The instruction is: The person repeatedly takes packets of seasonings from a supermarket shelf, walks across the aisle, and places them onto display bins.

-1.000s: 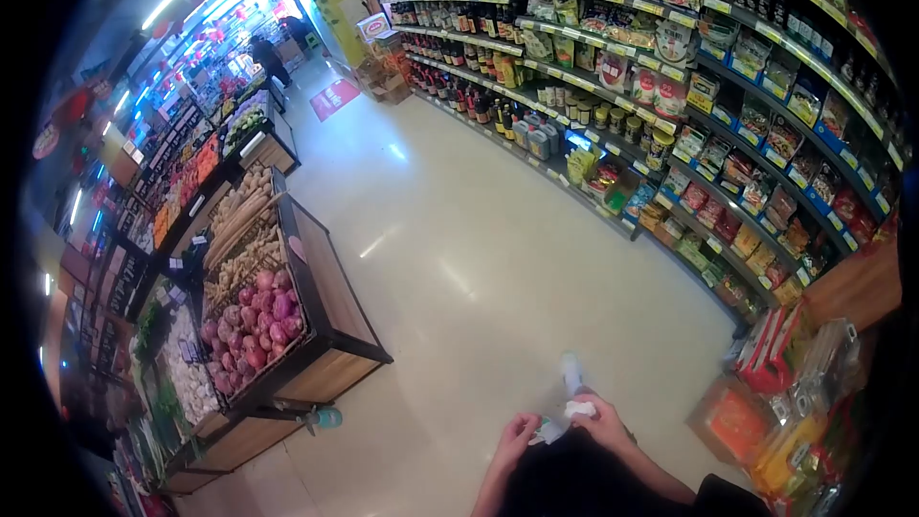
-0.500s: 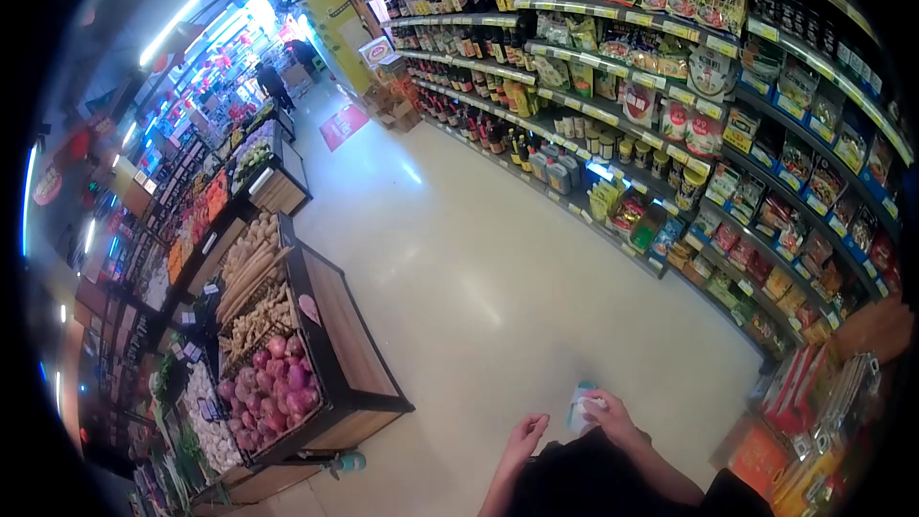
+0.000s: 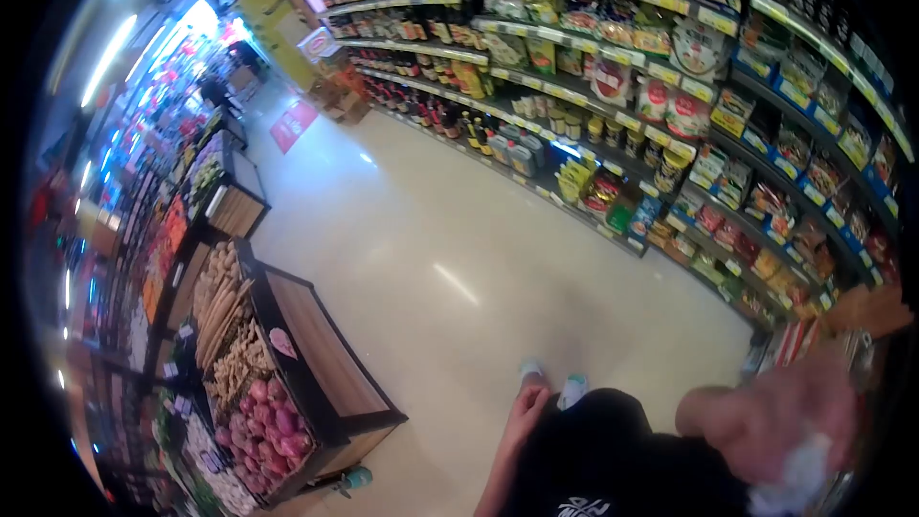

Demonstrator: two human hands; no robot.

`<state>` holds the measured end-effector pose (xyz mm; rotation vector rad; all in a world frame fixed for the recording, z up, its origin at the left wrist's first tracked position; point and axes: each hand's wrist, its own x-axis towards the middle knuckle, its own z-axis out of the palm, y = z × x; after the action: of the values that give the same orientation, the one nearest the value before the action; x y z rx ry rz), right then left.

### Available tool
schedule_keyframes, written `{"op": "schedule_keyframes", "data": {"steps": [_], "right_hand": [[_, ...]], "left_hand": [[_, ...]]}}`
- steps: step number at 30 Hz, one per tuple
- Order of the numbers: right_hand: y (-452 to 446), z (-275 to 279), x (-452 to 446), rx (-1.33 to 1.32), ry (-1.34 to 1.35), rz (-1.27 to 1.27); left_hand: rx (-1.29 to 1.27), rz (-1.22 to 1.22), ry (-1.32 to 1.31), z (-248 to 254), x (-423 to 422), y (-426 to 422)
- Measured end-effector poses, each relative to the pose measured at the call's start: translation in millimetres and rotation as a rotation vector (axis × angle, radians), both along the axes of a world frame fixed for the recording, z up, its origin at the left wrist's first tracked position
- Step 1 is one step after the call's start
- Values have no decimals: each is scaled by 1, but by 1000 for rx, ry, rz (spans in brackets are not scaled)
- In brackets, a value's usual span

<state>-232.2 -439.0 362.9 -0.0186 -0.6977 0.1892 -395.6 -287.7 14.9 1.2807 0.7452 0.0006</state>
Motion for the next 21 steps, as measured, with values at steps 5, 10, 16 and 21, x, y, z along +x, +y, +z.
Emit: {"op": "schedule_keyframes", "data": {"steps": [5,10,16,21], "right_hand": [[34,41,33,-188,39,-56],[80,39,80,40,-224,59],[150,9,124,16,207,-287],[230,-87,184,-691,123,-103]], "left_hand": [[-41,14,10,-10,29,32],[-87,-45,65,3,74,82],[-100,-10,80,39,134,157],[41,-43,36,17,161,225]]}}
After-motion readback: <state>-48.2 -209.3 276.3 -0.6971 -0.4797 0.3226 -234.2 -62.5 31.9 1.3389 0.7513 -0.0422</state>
